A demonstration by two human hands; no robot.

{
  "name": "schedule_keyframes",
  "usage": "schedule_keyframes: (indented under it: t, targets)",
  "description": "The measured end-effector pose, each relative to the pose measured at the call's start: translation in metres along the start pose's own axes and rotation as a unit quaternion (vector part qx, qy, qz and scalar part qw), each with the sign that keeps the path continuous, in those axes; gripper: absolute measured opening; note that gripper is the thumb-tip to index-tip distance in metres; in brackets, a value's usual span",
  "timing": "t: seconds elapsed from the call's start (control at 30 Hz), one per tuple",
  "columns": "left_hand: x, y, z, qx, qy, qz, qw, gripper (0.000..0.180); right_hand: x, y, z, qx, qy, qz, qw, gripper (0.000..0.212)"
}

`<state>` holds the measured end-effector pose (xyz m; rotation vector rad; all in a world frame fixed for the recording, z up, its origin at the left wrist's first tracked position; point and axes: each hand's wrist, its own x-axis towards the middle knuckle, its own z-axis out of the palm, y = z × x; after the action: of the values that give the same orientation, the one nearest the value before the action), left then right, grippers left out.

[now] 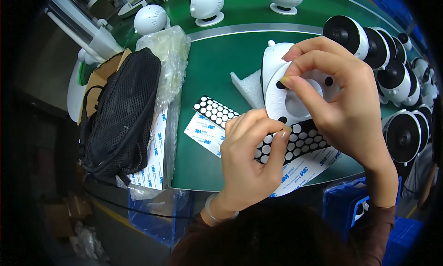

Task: Applying adhesive rubber pads to the bases of white security camera components on a factory assembly line.

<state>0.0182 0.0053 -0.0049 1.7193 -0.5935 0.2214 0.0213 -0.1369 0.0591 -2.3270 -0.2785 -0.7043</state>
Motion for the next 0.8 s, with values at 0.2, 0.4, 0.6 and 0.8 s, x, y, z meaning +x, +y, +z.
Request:
schedule_keyframes:
  t: [0.2,0.4,0.6,0.8]
  targets:
    - [0.0,-0.0006,-0.0014,0.003,-0.006,0.013,1.0,0.003,-0.0003,-0.0018,-0.0025,0.014,-0.016,0.011,1.0,0.008]
    - [0.0007,-0.0021,-0.0031,0.028,-0.021,0.043,0.998,0.003,0.0,-0.0026,-0.0013,0.03,-0.013,0.03,0.999,0.008]
    - [0.0006,-0.0016,0.0004,0.011,-0.002,0.018,1.0,0.004,-0.0032,-0.0004,0.0016,-0.035,0.011,-0.018,0.999,0.006]
    - [0.0008,-0.0045,-0.0021,0.028,-0.01,0.05,0.998,0.003,0.0008,0.0042,-0.0074,-0.143,0.002,-0.061,0.988,0.012]
